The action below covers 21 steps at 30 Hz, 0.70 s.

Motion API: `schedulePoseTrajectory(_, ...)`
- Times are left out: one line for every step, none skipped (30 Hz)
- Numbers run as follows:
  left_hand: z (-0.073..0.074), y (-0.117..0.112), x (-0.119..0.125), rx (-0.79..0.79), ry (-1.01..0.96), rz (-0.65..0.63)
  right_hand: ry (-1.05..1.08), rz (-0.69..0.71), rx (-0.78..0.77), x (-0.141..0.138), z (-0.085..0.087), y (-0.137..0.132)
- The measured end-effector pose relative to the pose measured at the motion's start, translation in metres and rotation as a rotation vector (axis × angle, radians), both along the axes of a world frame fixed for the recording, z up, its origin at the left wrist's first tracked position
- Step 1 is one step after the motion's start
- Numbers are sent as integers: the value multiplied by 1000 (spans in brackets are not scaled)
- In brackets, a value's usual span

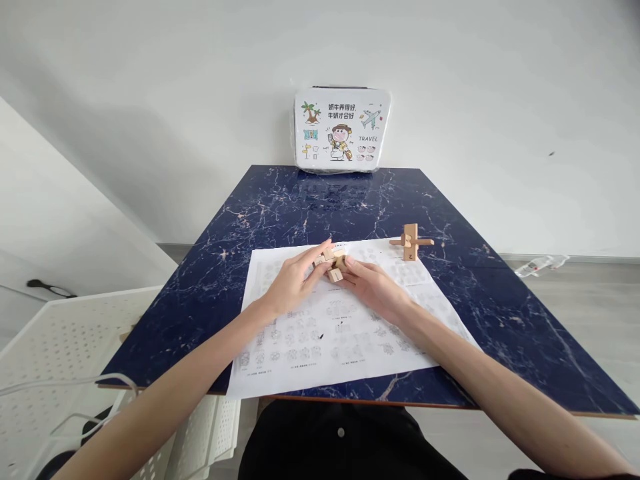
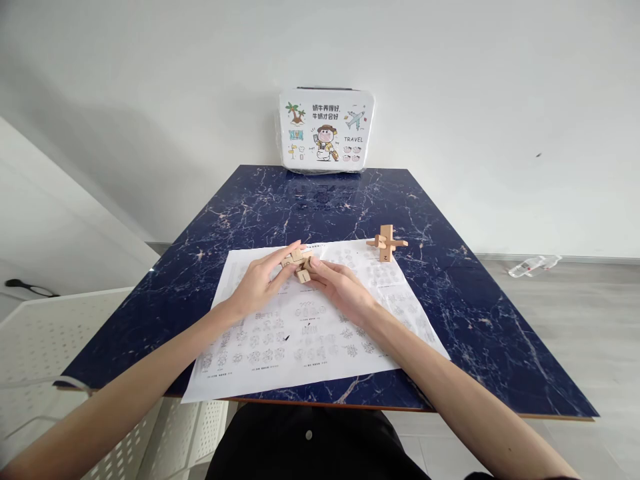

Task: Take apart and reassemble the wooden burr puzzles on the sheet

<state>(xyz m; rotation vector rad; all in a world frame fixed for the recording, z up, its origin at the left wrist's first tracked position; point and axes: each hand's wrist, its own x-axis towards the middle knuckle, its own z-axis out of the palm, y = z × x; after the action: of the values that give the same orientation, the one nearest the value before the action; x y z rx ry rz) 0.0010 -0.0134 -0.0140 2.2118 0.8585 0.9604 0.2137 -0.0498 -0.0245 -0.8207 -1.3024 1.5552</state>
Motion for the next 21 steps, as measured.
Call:
schedulePoseTrajectory(0,-1,0,-1,17,-9,-1,-5,-7,1,-1,1)
schedulePoseTrajectory(-1,-1,1,-3,40,-14,-7,-13,-14,1,-2,2)
schedulePoseTrajectory(-1,-2,1,-2,66,-13,-14,-16,-21,1,-3,2)
schedulePoseTrajectory(-2,-2,2,6,88,-6,-13,-14,-28,1,-4,3)
schedulePoseTrajectory(-2,-2,2,23,103,9,-4,-7,-36,1,-4,3)
schedulePoseTrajectory(-3,-3,2,48,108,26,13,2,-44,0,-4,2)
schedulePoseTrajectory(-3,-2,2,80,108,42,33,10,-53,-1,-4,2)
schedulePoseTrajectory(-4,-2,2,115,105,53,52,20,-65,-1,-4,2)
schedulePoseTrajectory(-3,-2,2,149,103,54,71,29,-79,-2,-4,2)
schedulePoseTrajectory(-3,-2,1,178,103,47,88,39,-96,-2,-4,2)
schedulePoseTrajectory(-2,-2,1,200,106,33,102,51,-117,-1,-3,3)
schedulePoseTrajectory(-2,-2,0,214,110,16,114,67,-140,0,-3,3)
schedulePoseTrajectory(-1,-2,0,226,113,-1,125,86,-162,1,-2,3)
schedulePoseTrajectory(0,-3,0,240,114,-16,133,106,-181,2,-2,4)
schedulePoseTrajectory(0,-3,0,258,112,-28,141,122,-194,4,-1,4)
schedulePoseTrajectory(0,-3,0,284,106,-35,152,135,-200,5,0,4)
schedulePoseTrajectory(0,-3,1,317,97,-34,165,139,-199,6,0,4)
schedulePoseTrajectory(0,-3,1,352,85,-24,181,133,-194,6,0,4)
schedulePoseTrajectory(0,-2,1,386,71,-5,200,117,-187,7,1,4)
schedulePoseTrajectory(-1,-2,1,415,57,18,222,99,-180,6,1,4)
schedulePoseTrajectory(-2,-1,2,439,42,40,245,82,-176,6,0,4)
